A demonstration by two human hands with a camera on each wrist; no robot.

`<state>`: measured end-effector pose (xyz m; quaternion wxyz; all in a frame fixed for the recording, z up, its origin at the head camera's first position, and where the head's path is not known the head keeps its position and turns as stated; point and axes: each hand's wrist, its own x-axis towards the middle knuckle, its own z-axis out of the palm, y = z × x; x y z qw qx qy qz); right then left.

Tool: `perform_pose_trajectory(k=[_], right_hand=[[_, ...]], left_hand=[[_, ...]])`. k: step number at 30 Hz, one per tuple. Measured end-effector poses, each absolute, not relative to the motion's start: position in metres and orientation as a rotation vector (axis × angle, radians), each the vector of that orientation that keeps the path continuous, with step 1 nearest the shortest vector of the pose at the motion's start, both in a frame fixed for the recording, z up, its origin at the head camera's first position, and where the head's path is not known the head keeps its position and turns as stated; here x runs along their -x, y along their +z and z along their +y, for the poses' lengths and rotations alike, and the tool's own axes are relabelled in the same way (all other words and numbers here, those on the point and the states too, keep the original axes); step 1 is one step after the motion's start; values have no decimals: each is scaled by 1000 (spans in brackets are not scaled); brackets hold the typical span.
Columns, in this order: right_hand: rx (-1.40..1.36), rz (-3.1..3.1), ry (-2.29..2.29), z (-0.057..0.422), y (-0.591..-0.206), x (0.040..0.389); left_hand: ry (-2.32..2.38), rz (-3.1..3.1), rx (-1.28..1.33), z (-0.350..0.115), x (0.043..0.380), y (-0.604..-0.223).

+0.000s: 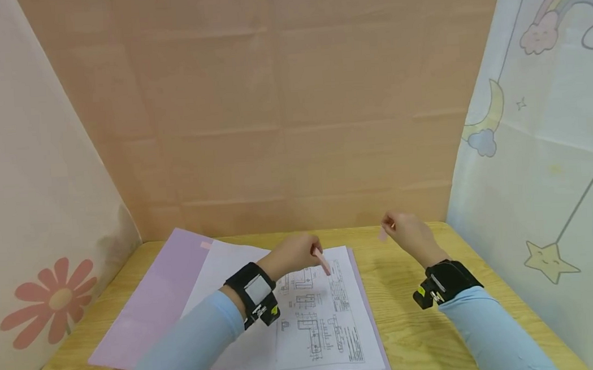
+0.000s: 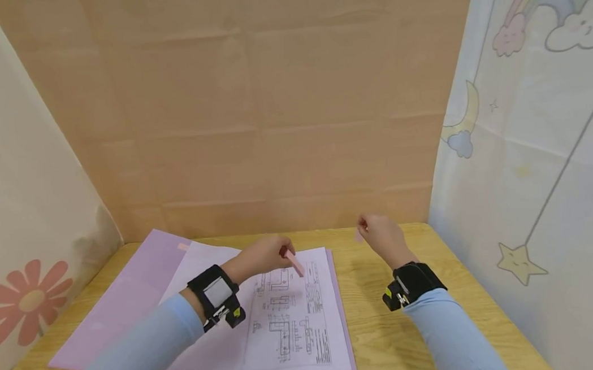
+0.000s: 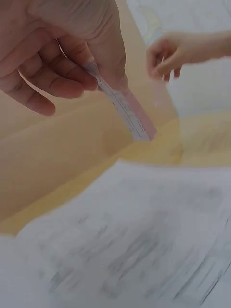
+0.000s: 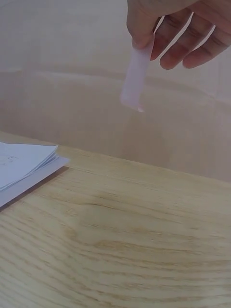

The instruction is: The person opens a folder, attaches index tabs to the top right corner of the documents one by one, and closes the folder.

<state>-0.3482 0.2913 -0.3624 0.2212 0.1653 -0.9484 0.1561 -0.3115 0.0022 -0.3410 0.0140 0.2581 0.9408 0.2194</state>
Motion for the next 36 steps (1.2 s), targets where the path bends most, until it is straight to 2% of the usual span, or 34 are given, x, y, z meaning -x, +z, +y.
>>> perform_pose_trajectory(k=[6, 11, 16, 23, 29, 36], right_hand=[[-472, -2597, 452, 285, -358, 348], [-477, -2591, 476, 284, -358, 347], [-481, -2596, 473, 283, -359, 347], [-476, -2613, 494, 281, -363, 349], [-472, -2634, 510, 280, -363, 349], [-454, -2638, 496, 280, -361, 349]], left_hand=[[807, 2880, -1006, 41, 297, -327], [715, 2769, -1140, 74, 278, -362], [541, 2718, -1158, 97, 257, -399], [244, 2814, -1249, 107, 249, -419], [323, 2800, -1198, 96, 258, -411], [458, 2872, -1067, 54, 294, -360]])
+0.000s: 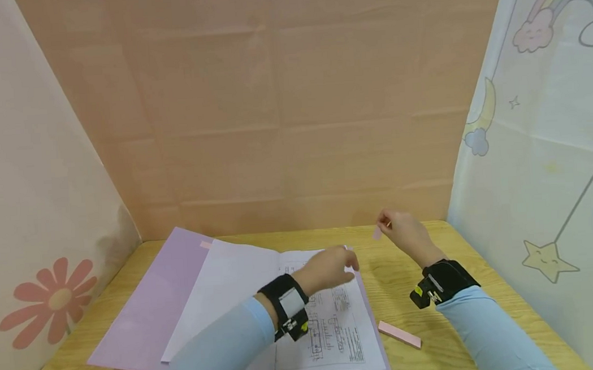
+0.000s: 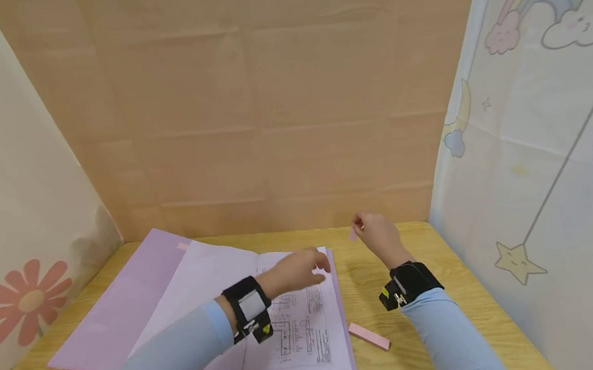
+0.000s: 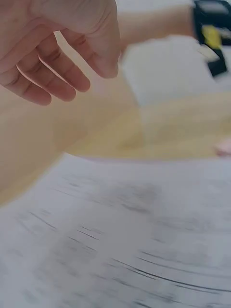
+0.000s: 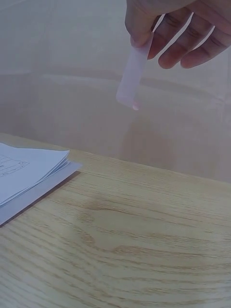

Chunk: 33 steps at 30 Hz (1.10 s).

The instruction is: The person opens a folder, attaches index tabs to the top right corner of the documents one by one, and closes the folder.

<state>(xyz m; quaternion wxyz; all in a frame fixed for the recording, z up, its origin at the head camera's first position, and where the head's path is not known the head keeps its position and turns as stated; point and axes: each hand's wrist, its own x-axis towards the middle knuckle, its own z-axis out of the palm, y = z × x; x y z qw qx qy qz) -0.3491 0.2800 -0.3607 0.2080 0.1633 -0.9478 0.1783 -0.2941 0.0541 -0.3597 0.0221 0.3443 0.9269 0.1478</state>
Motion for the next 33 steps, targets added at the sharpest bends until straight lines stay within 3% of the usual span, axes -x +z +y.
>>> perform_pose_trajectory(k=[8, 23, 33], right_hand=[[-484, -2633, 492, 281, -365, 352], [-498, -2632, 478, 272, -369, 352], [-529, -2708, 580, 260, -367, 353]], left_hand=[[606, 2916, -780, -18, 321, -327], [356, 2676, -380, -56, 308, -408], [306, 2693, -335, -57, 308, -419]])
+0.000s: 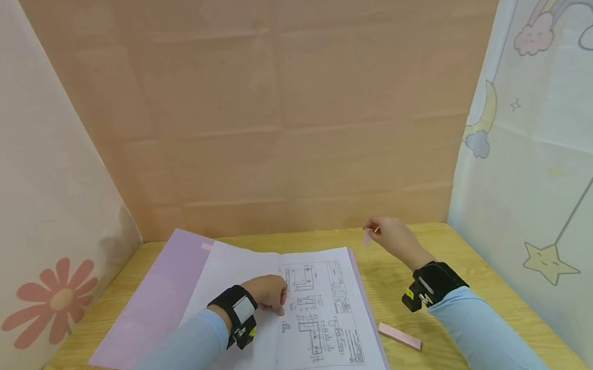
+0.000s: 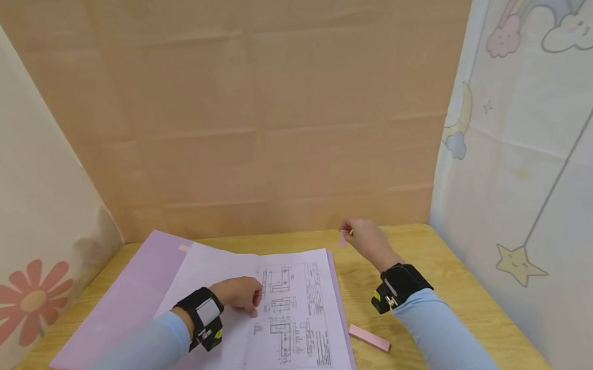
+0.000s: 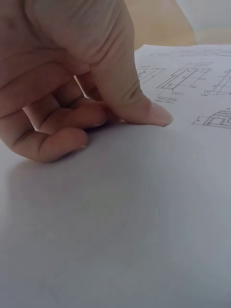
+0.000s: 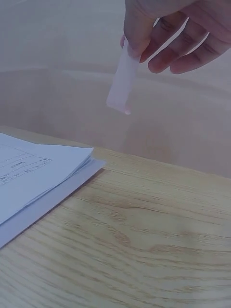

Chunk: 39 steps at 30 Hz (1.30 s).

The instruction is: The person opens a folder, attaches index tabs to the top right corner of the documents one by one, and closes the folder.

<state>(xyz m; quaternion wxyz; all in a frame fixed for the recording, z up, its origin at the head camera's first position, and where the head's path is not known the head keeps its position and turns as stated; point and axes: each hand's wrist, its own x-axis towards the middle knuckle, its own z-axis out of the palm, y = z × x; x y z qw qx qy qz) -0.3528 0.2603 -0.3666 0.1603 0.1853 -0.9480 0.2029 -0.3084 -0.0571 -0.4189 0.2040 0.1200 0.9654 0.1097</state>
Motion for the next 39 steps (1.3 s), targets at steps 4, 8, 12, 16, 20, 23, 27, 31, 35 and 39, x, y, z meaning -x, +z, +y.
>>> perform_pose_trajectory(k=[4, 8, 12, 16, 20, 23, 27, 31, 35, 39], right_hand=[[-550, -2737, 584, 253, -365, 354], [-587, -2740, 607, 244, -362, 357], [-619, -2736, 658, 235, -360, 362], [-600, -2750, 750, 227, -359, 365], [-573, -2751, 864, 223, -361, 367], [-549, -2753, 896, 221, -365, 371], [-509, -2789, 910, 219, -373, 377], [-466, -2843, 958, 215, -380, 381], [-414, -2871, 1025, 216, -390, 383], [-349, -2888, 1051, 219, -402, 386]], left_hand=[[310, 2690, -335, -58, 309, -419], [329, 2689, -330, -58, 308, -420], [343, 2689, -334, -58, 307, -420], [343, 2688, -328, -58, 307, -419], [356, 2687, -314, -56, 304, -417], [370, 2687, -299, -54, 302, -414], [381, 2690, -287, -53, 299, -412], [378, 2693, -289, -53, 297, -412], [371, 2692, -291, -53, 296, -411], [366, 2691, -295, -53, 297, -412]])
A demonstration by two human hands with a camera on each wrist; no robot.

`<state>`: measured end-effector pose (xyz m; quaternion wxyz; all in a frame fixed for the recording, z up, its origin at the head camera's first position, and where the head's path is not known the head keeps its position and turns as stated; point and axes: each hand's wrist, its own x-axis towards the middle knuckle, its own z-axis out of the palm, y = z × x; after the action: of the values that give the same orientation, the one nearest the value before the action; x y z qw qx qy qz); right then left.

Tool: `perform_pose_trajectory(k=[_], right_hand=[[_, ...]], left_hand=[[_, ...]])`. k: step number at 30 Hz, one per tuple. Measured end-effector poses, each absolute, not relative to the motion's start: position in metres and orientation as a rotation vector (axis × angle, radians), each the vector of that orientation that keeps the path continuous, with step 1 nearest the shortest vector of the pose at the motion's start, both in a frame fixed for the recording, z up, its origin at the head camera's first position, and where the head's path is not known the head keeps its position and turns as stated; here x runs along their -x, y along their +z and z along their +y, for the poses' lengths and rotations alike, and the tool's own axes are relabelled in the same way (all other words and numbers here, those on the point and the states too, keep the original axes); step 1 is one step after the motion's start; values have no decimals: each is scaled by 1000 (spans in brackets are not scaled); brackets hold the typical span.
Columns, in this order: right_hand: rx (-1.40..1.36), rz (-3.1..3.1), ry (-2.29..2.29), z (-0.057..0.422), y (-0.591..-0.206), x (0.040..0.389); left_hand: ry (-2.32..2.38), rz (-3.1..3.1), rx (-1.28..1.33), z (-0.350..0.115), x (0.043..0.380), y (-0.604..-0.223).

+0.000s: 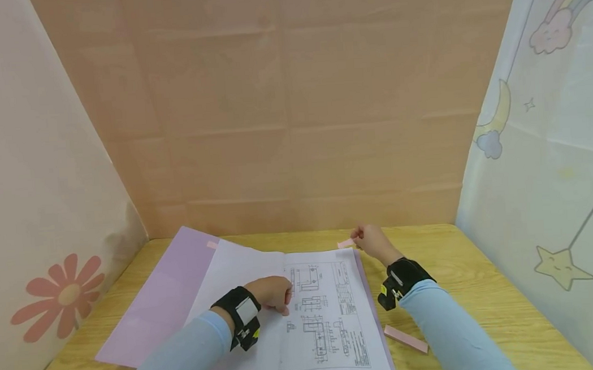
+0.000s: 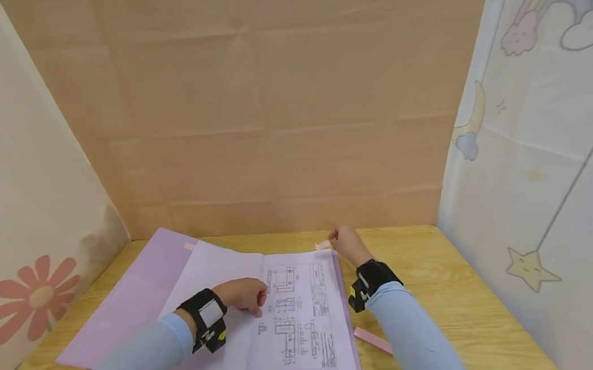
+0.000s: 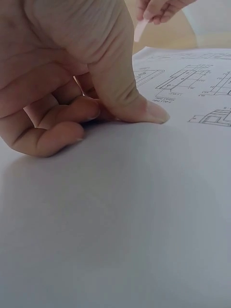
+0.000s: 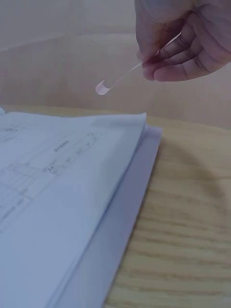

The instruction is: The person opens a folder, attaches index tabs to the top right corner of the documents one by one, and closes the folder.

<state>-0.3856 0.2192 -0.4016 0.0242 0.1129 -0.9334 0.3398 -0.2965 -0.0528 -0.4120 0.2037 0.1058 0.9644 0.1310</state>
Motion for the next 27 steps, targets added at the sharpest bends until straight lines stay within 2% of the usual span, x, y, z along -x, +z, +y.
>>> perform_pose_trajectory(k=[7, 18, 27], right_hand=[[-217, -2951, 999, 224, -410, 384], [-196, -2993, 962, 230, -417, 381], [-345, -2976, 633, 224, -403, 375]], left_hand=[[352, 2697, -314, -51, 298, -412], [338, 2705, -339, -49, 300, -416], [335, 2706, -333, -50, 301, -414]])
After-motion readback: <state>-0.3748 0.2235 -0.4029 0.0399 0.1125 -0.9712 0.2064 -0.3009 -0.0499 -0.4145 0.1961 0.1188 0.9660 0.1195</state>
